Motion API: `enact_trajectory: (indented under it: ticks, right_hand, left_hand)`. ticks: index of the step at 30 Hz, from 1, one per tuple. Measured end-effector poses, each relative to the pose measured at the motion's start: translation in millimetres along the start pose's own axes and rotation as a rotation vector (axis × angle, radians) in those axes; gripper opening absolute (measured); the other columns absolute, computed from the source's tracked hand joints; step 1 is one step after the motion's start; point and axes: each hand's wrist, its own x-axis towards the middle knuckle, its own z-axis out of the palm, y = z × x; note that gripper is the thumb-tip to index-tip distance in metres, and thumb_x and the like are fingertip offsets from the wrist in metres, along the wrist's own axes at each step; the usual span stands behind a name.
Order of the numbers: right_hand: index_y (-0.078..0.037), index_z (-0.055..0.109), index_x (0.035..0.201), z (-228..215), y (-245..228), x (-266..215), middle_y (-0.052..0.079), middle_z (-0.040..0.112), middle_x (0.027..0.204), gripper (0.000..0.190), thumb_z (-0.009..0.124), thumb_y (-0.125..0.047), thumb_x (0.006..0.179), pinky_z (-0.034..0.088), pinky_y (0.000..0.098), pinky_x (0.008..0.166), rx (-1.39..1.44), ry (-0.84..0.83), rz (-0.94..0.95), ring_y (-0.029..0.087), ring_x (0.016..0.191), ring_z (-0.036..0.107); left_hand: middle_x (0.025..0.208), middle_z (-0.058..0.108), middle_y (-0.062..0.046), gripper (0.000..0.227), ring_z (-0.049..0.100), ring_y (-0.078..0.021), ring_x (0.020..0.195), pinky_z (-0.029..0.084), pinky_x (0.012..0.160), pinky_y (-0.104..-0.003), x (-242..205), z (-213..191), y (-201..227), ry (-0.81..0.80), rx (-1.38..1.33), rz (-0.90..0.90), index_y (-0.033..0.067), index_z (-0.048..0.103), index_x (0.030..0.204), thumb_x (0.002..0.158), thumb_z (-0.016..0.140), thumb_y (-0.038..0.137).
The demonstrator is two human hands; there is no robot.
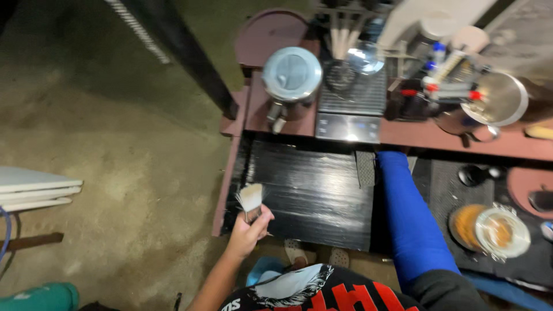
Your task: The person wipes a black mat and a wooden tray with a grey cloth. They then use a brush to apply a liquid finish to the wooden tray and the black mat on the counter.
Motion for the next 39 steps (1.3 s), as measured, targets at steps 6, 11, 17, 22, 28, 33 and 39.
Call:
enact_trajectory:
  ticks: [6, 11, 17, 22, 28, 33, 39]
  right_hand:
    - [-0.005, 0.067, 0.125, 66.9, -75.3, -7.0, 0.022, 0.066, 0.128, 0.042, 0.057, -0.033, 0.097, 0.041, 0.0528, 0.108, 0.018, -0.03, -0.163, 0.042, 0.122, 0.058]
    - [-0.004, 0.065, 0.128, 105.9, -147.7, -14.5, 0.022, 0.065, 0.13, 0.043, 0.057, -0.032, 0.095, 0.041, 0.0525, 0.109, 0.038, -0.068, -0.301, 0.042, 0.124, 0.057]
    - [-0.004, 0.063, 0.131, 144.2, -227.8, -19.3, 0.023, 0.064, 0.132, 0.046, 0.057, -0.03, 0.093, 0.04, 0.0522, 0.111, 0.076, -0.13, -0.465, 0.042, 0.126, 0.056]
    - [-0.004, 0.062, 0.134, 157.5, -247.2, -13.8, 0.023, 0.063, 0.134, 0.049, 0.057, -0.028, 0.092, 0.04, 0.052, 0.112, 0.084, -0.161, -0.495, 0.041, 0.127, 0.055]
    - [-0.004, 0.06, 0.137, 154.6, -222.9, -41.3, 0.023, 0.061, 0.136, 0.052, 0.058, -0.026, 0.09, 0.039, 0.0517, 0.113, 0.07, -0.277, -0.468, 0.041, 0.129, 0.054]
    - [0.002, 0.058, 0.133, 118.0, -215.8, -132.9, 0.026, 0.06, 0.131, 0.061, 0.064, -0.019, 0.076, 0.038, 0.0521, 0.111, 0.158, -0.095, -0.892, 0.042, 0.126, 0.053]
    - [0.002, 0.059, 0.123, 57.9, -206.7, -238.6, 0.022, 0.061, 0.125, 0.052, 0.064, -0.016, 0.074, 0.039, 0.0524, 0.109, 0.294, -0.422, -1.026, 0.041, 0.12, 0.054]
  left_hand:
    - [0.063, 0.048, 0.005, 0.01, 0.038, -0.0041, 0.051, 0.029, 0.047, -0.023, -17.6, -27.1, -9.9, 0.025, -0.111, -0.059, 0.0035, 0.064, 0.093, 0.096, 0.067, 0.013]
    - [0.067, 0.051, 0.005, 0.012, 0.041, -0.004, 0.053, 0.03, 0.048, -0.022, -27.4, -34.7, -13.6, -0.04, -0.149, -0.134, 0.0053, 0.065, 0.093, 0.095, 0.069, 0.016]
    - [0.074, 0.058, 0.006, 0.012, 0.051, -0.0039, 0.063, 0.04, 0.056, -0.023, -43.3, -43.7, -19.1, 0.034, -0.037, -0.167, 0.0092, 0.066, 0.092, 0.092, 0.071, 0.02]
    - [0.074, 0.058, 0.007, 0.014, 0.048, -0.0035, 0.063, 0.038, 0.055, -0.023, -67.6, -50.3, -26.4, 0.057, 0.012, -0.123, 0.01, 0.067, 0.091, 0.094, 0.072, 0.023]
    - [0.08, 0.068, 0.006, 0.013, 0.052, -0.0016, 0.066, 0.04, 0.057, -0.022, -94.2, -48.8, -34.9, 0.044, -0.039, -0.061, 0.0095, 0.066, 0.092, 0.096, 0.067, 0.022]
    - [0.07, 0.053, 0.005, 0.012, 0.043, -0.0033, 0.057, 0.033, 0.051, -0.022, -102.5, -38.2, -49.3, 0.065, -0.186, 0.003, 0.0057, 0.063, 0.094, 0.097, 0.068, 0.017]
    - [0.064, 0.046, 0.004, 0.013, 0.039, -0.0046, 0.052, 0.03, 0.047, -0.023, -104.9, -3.1, -55.9, 0.081, -0.328, 0.048, 0.0036, 0.061, 0.095, 0.099, 0.064, 0.016]
